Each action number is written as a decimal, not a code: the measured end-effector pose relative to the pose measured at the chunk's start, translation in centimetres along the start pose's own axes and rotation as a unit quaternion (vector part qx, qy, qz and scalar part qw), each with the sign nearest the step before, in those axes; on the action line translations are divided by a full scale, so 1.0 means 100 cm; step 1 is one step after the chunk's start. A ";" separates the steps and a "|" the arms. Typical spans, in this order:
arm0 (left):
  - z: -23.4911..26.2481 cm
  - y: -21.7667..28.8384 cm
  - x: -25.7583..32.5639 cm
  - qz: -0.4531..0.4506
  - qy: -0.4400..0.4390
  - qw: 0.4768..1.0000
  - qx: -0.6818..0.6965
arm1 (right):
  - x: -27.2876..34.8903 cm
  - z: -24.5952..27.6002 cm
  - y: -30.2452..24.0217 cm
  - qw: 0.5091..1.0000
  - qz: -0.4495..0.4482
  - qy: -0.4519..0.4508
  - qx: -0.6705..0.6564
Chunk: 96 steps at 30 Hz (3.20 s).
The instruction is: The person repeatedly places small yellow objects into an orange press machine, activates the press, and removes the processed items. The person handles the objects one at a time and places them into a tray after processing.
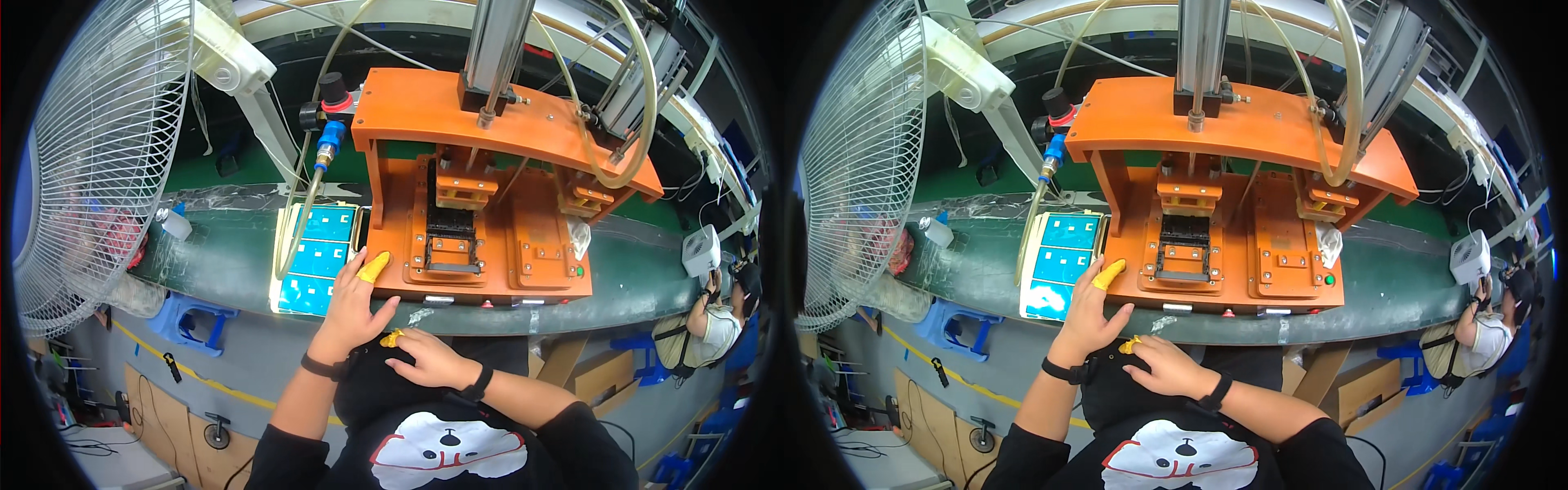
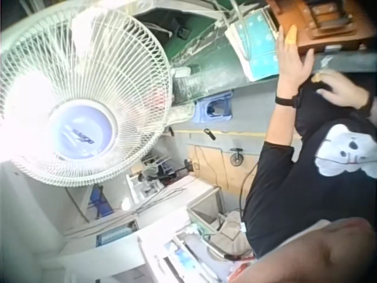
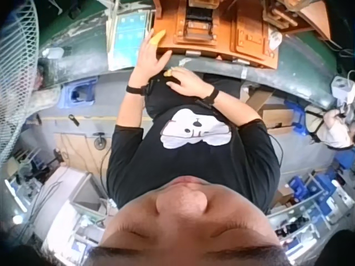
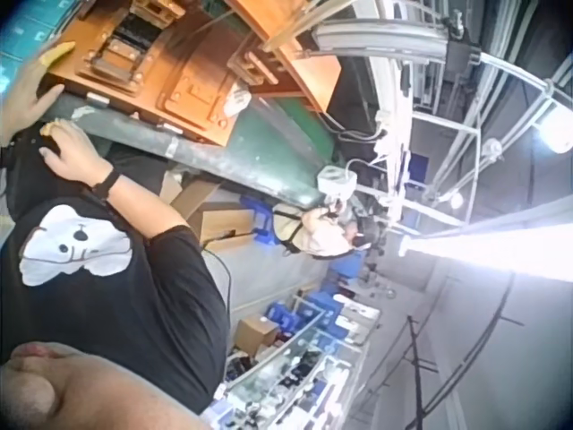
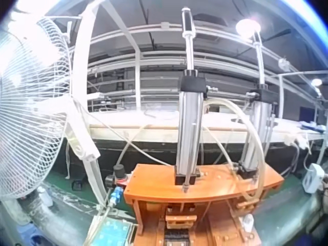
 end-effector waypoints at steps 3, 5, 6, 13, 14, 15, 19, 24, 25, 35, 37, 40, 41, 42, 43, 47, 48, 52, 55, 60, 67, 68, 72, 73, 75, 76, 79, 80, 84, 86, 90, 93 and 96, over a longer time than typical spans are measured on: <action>0.003 -0.010 0.013 0.035 0.057 0.997 0.030 | -0.010 -0.012 0.006 1.000 -0.013 -0.026 -0.007; 0.008 -0.024 0.030 0.099 0.108 0.988 0.041 | -0.021 -0.015 0.008 0.999 -0.010 -0.010 -0.032; 0.012 -0.034 0.041 0.101 0.103 0.989 -0.012 | -0.025 -0.018 0.010 0.999 -0.007 -0.002 -0.045; 0.027 -0.051 0.089 0.157 0.030 0.974 -0.158 | -0.055 -0.037 0.029 0.997 0.004 0.020 -0.072; 0.028 -0.050 0.090 0.159 0.016 0.974 -0.160 | -0.060 -0.038 0.029 0.997 0.005 0.023 -0.075; 0.026 -0.051 0.091 0.162 0.014 0.974 -0.159 | -0.062 -0.040 0.034 0.996 -0.003 0.005 -0.087; 0.025 -0.055 0.094 0.177 0.023 0.972 -0.151 | -0.065 -0.046 0.044 0.999 0.020 0.004 -0.039; 0.039 -0.074 0.086 0.209 0.051 0.975 -0.055 | -0.060 -0.050 0.049 1.000 0.010 -0.016 -0.001; 0.055 -0.066 0.070 0.210 0.064 0.973 -0.073 | -0.060 -0.049 0.050 1.000 0.004 -0.020 -0.001; 0.222 -0.183 0.090 0.349 0.377 0.857 -0.047 | -0.065 -0.051 0.043 0.998 0.056 -0.019 0.014; 0.223 -0.176 0.096 0.328 0.399 0.855 0.042 | -0.060 -0.040 0.034 0.998 0.056 -0.008 0.024; 0.217 -0.130 0.110 0.375 0.284 0.866 0.169 | -0.048 0.006 0.001 0.982 0.148 0.106 0.060; 0.208 -0.096 0.107 0.379 0.259 0.873 0.164 | -0.041 0.030 -0.013 0.977 0.158 0.113 0.085; 0.200 -0.059 0.110 0.387 0.242 0.877 0.150 | -0.035 0.051 -0.029 0.973 0.175 0.114 0.100; 0.186 -0.044 0.115 0.373 0.232 0.879 0.186 | -0.029 0.078 -0.045 0.933 0.230 0.208 0.180; 0.139 0.009 0.111 0.327 0.085 0.886 0.317 | -0.019 0.142 -0.067 0.880 0.025 0.297 0.370; 0.127 0.024 0.103 0.316 0.052 0.876 0.360 | -0.019 0.149 -0.062 0.883 0.039 0.280 0.376; 0.082 0.045 0.048 0.284 -0.098 0.857 0.419 | -0.026 0.166 -0.041 0.894 0.109 0.227 0.371; 0.050 0.036 -0.006 0.198 -0.102 0.915 0.335 | -0.021 0.188 -0.054 0.884 0.163 0.282 0.336; 0.032 0.036 -0.089 0.059 -0.076 0.990 0.100 | 0.047 0.235 -0.092 0.915 0.126 0.348 0.158; -0.018 0.003 -0.184 0.088 -0.144 0.984 -0.052 | 0.245 0.234 -0.011 0.732 0.018 0.636 -0.246; -0.025 0.003 -0.197 0.128 -0.179 0.970 -0.103 | 0.265 0.229 0.001 0.696 0.014 0.664 -0.273; -0.063 -0.074 -0.221 -0.013 -0.128 0.978 -0.163 | 0.329 0.214 0.045 0.590 0.021 0.711 -0.381; -0.065 -0.092 -0.220 0.005 -0.122 0.988 -0.093 | 0.342 0.211 0.058 0.564 0.011 0.726 -0.392; -0.066 -0.115 -0.220 0.037 -0.115 0.988 0.092 | 0.360 0.213 0.086 0.524 -0.016 0.755 -0.394; -0.074 -0.118 -0.221 0.042 -0.124 0.986 0.105 | 0.369 0.215 0.099 0.518 -0.018 0.761 -0.390; -0.067 -0.093 -0.213 0.049 -0.157 0.982 -0.087 | 0.362 0.234 0.130 0.496 -0.035 0.772 -0.395; -0.063 -0.087 -0.212 0.042 -0.160 0.978 -0.128 | 0.361 0.241 0.148 0.517 -0.037 0.754 -0.404; -0.045 -0.065 -0.207 0.023 -0.175 0.958 -0.224 | 0.325 0.278 0.239 0.529 -0.057 0.712 -0.458; -0.058 -0.057 -0.216 0.016 -0.181 0.961 -0.207 | 0.316 0.311 0.295 0.521 -0.088 0.696 -0.486; -0.065 -0.042 -0.228 0.015 -0.187 0.968 -0.169 | 0.239 0.370 0.326 0.553 -0.231 0.633 -0.489; -0.038 -0.040 -0.209 0.054 -0.184 0.972 -0.139 | 0.156 0.370 0.266 0.727 -0.394 0.457 -0.329; -0.037 -0.021 -0.213 0.070 -0.181 0.980 -0.039 | 0.159 0.369 0.253 0.775 -0.392 0.445 -0.220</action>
Point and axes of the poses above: each hand's wrist, its own x-axis away from the middle knuckle, its own z-axis out of the back of the hand, y = z × x, the point moved 2 cm from there along -x, towards the middle knuckle
